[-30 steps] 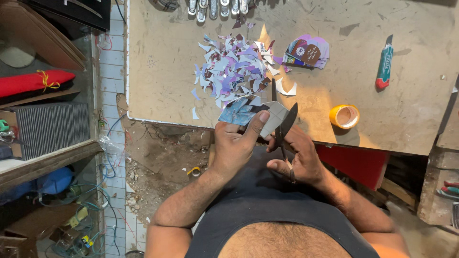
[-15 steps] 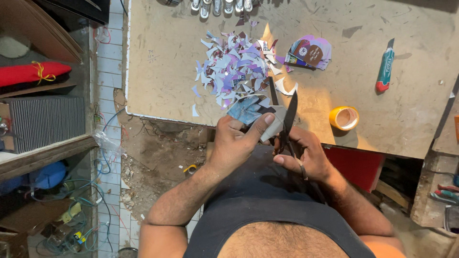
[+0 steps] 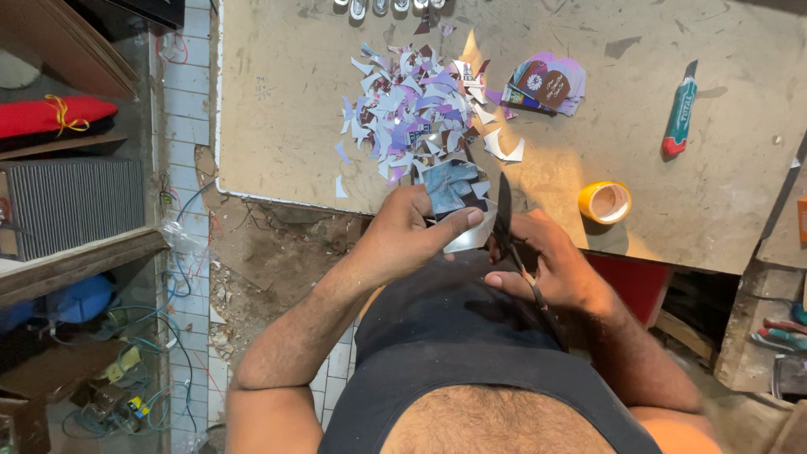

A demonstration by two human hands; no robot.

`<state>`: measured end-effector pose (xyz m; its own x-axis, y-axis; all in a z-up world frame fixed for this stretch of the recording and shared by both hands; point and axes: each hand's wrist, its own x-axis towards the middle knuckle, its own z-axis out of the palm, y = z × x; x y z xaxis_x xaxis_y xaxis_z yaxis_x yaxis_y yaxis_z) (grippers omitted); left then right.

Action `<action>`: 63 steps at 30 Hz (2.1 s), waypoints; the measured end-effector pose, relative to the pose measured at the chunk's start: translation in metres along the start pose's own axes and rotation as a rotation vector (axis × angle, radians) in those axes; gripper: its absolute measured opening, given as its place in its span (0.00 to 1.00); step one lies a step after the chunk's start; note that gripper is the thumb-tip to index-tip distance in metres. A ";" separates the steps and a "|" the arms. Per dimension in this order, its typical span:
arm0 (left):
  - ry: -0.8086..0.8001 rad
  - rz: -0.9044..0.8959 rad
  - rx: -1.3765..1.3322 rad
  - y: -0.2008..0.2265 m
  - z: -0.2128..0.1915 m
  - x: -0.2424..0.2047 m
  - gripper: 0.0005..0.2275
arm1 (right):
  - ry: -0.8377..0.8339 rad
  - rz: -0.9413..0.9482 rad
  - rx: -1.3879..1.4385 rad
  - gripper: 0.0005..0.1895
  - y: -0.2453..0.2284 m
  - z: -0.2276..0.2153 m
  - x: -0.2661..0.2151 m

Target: The person uses scissors to cut purple paper and printed cards into smaller pieces on a workbench. The person repeatedly picks up sheets, cuts them, and places the cut pieces on the table, accumulating a pile of scraps.

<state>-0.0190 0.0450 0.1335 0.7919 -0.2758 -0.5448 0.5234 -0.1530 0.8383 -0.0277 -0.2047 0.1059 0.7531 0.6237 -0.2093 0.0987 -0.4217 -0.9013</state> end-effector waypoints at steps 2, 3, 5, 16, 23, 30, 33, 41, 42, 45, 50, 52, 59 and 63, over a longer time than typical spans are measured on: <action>-0.018 0.027 -0.028 0.000 0.001 0.003 0.17 | 0.034 -0.060 -0.008 0.24 -0.003 0.001 0.001; -0.021 0.029 -0.026 0.000 0.000 0.004 0.17 | 0.033 -0.067 -0.015 0.25 -0.003 0.002 0.003; -0.031 0.033 -0.023 -0.001 0.000 0.006 0.16 | 0.030 -0.075 -0.030 0.26 0.000 0.004 0.003; -0.115 -0.001 -0.204 -0.020 -0.009 0.020 0.10 | 0.056 0.256 0.404 0.13 0.044 0.031 -0.006; 0.050 -0.003 -0.323 -0.076 -0.010 0.062 0.12 | 0.143 0.390 0.029 0.19 0.124 0.033 0.013; 0.199 -0.163 -0.542 -0.140 -0.003 0.085 0.14 | 0.320 0.495 -0.809 0.17 0.165 0.052 -0.005; 0.204 -0.180 -0.614 -0.151 0.007 0.097 0.16 | 0.450 0.357 -0.720 0.16 0.149 0.052 -0.002; 0.145 0.232 -0.161 -0.112 0.050 0.121 0.16 | 0.591 0.101 0.846 0.18 0.134 0.027 0.063; 0.157 0.242 -0.178 -0.110 0.047 0.119 0.17 | 0.635 0.093 0.779 0.16 0.142 0.018 0.068; 0.232 0.241 -0.152 -0.118 0.026 0.113 0.23 | 0.727 0.118 0.636 0.15 0.176 -0.021 0.084; 0.501 0.068 0.165 -0.170 -0.011 0.109 0.20 | 0.888 0.161 -0.803 0.31 0.213 -0.026 0.081; 0.549 0.029 0.223 -0.196 -0.019 0.109 0.19 | 0.848 0.205 -0.617 0.24 0.212 -0.002 0.072; 0.509 0.031 0.172 -0.233 -0.020 0.128 0.18 | 0.481 0.213 -0.217 0.21 0.166 0.084 0.069; 0.488 -0.031 0.212 -0.230 -0.020 0.133 0.18 | 0.403 0.242 -0.287 0.22 0.155 0.106 0.075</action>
<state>-0.0280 0.0626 -0.1320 0.8576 0.1977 -0.4748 0.5141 -0.3567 0.7801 -0.0246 -0.1536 -0.0893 0.9603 0.2091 -0.1848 0.0230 -0.7193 -0.6943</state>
